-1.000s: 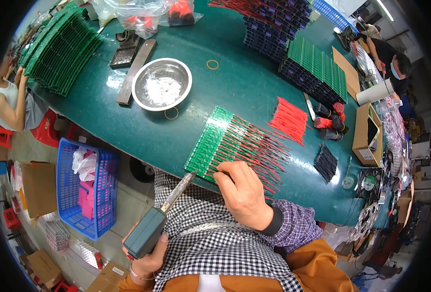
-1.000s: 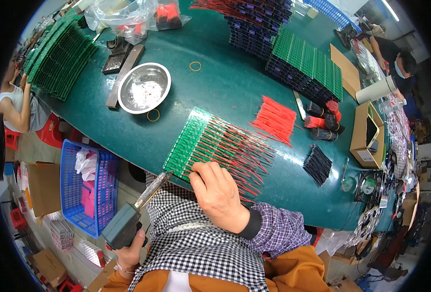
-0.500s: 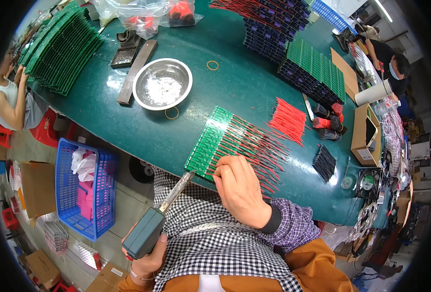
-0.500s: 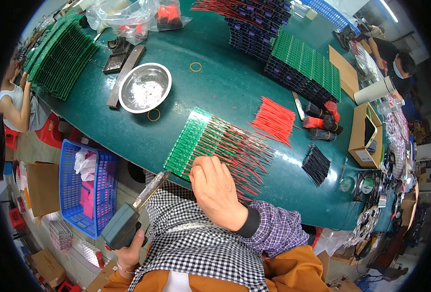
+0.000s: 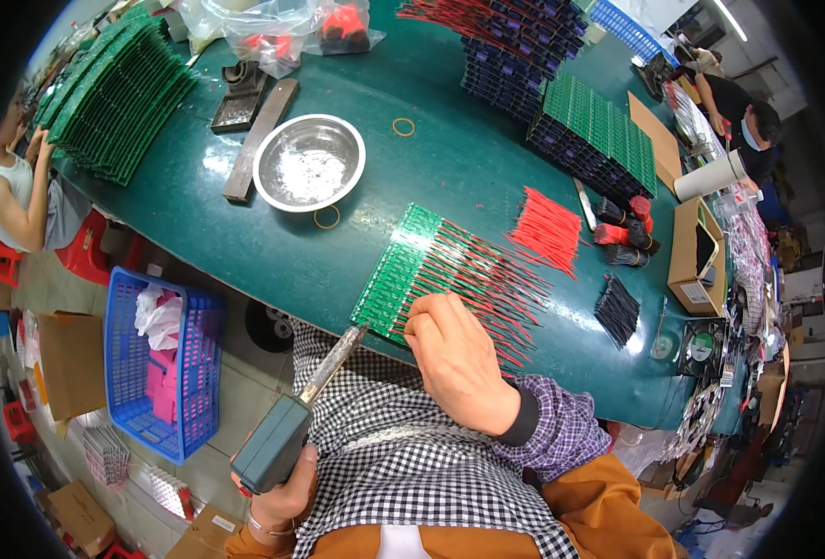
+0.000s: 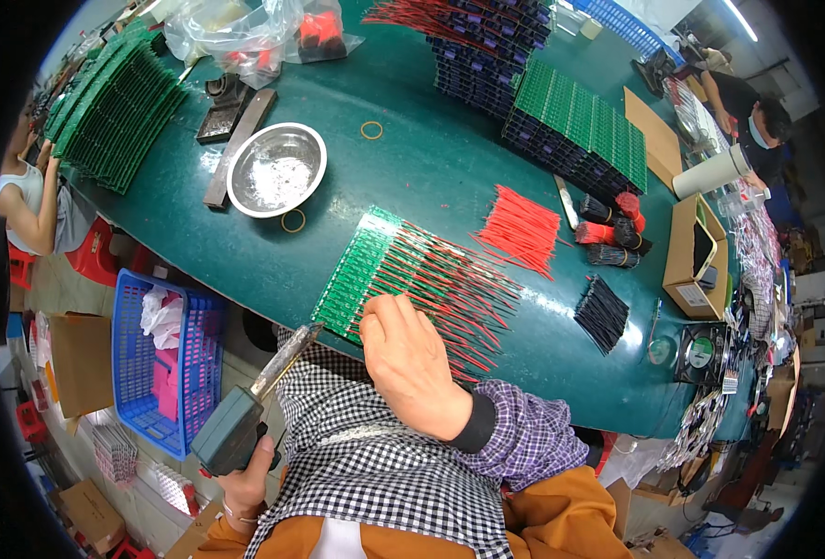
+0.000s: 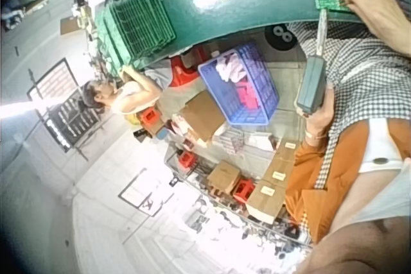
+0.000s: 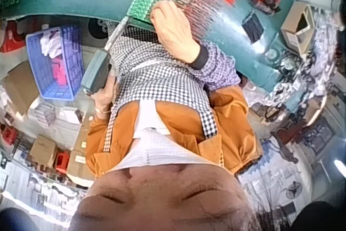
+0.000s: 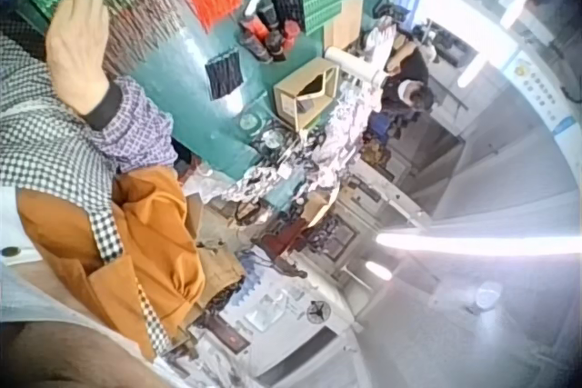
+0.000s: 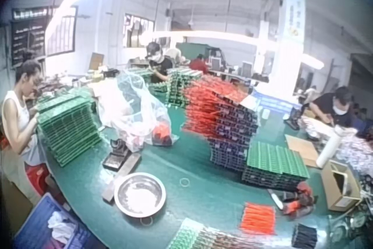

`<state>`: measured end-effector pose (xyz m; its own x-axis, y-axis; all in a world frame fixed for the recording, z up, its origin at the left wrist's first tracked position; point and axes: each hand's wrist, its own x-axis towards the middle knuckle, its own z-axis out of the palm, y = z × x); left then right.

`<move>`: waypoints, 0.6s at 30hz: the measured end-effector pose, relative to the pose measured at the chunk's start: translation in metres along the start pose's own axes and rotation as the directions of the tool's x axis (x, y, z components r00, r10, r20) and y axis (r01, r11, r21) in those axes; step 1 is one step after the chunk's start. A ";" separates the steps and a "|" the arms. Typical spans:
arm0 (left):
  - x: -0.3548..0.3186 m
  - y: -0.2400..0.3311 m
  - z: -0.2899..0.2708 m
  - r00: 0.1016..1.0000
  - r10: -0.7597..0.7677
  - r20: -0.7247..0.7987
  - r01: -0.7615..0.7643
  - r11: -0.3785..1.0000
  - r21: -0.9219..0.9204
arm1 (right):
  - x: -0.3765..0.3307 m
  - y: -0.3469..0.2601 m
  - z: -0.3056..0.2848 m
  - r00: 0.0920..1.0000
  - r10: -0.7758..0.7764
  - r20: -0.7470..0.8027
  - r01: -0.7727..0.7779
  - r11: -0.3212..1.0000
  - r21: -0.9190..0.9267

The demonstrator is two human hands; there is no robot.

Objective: The person solders wires onto a circuit board using a soldering tool, places the board onto a stack of circuit boards, and then solders wires onto another board.

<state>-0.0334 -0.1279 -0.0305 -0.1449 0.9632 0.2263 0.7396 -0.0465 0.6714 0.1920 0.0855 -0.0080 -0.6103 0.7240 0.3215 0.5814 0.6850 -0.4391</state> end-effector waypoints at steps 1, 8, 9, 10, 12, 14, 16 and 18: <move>0.000 0.001 -0.001 0.997 0.080 0.015 -0.082 0.987 0.138 | 0.000 -0.001 0.001 1.000 0.005 0.015 -0.005 1.000 -0.030; -0.004 0.001 0.000 1.000 0.004 0.011 -0.006 0.988 0.151 | 0.003 -0.003 -0.001 0.995 0.054 0.080 -0.048 0.996 -0.072; -0.003 0.002 0.000 1.000 0.004 0.011 -0.005 0.988 0.151 | 0.002 -0.004 0.000 0.995 0.053 0.080 -0.048 0.996 -0.072; 0.000 0.003 0.000 1.000 -0.023 -0.009 0.023 0.997 0.068 | 0.001 -0.004 0.002 0.997 0.055 0.054 -0.051 0.996 -0.071; 0.001 0.003 0.000 0.998 -0.052 -0.026 0.052 0.999 -0.017 | 0.000 -0.004 0.004 0.998 0.056 0.029 -0.054 0.996 -0.068; 0.000 0.002 -0.002 0.998 0.062 0.009 -0.063 0.982 0.177 | -0.001 -0.002 0.005 0.998 0.056 0.017 -0.055 0.998 -0.040; 0.005 0.007 0.003 0.997 0.017 -0.070 -0.009 0.994 0.108 | 0.000 -0.004 0.005 0.998 0.063 0.002 -0.063 0.997 -0.035; 0.010 0.010 0.005 0.989 -0.032 -0.144 0.037 0.999 0.035 | 0.000 -0.005 0.006 0.997 0.071 -0.015 -0.071 0.997 -0.030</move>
<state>-0.0242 -0.1177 -0.0252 -0.2612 0.9161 0.3042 0.7562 -0.0017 0.6544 0.1854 0.0814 -0.0107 -0.5595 0.7720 0.3017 0.6393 0.6336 -0.4356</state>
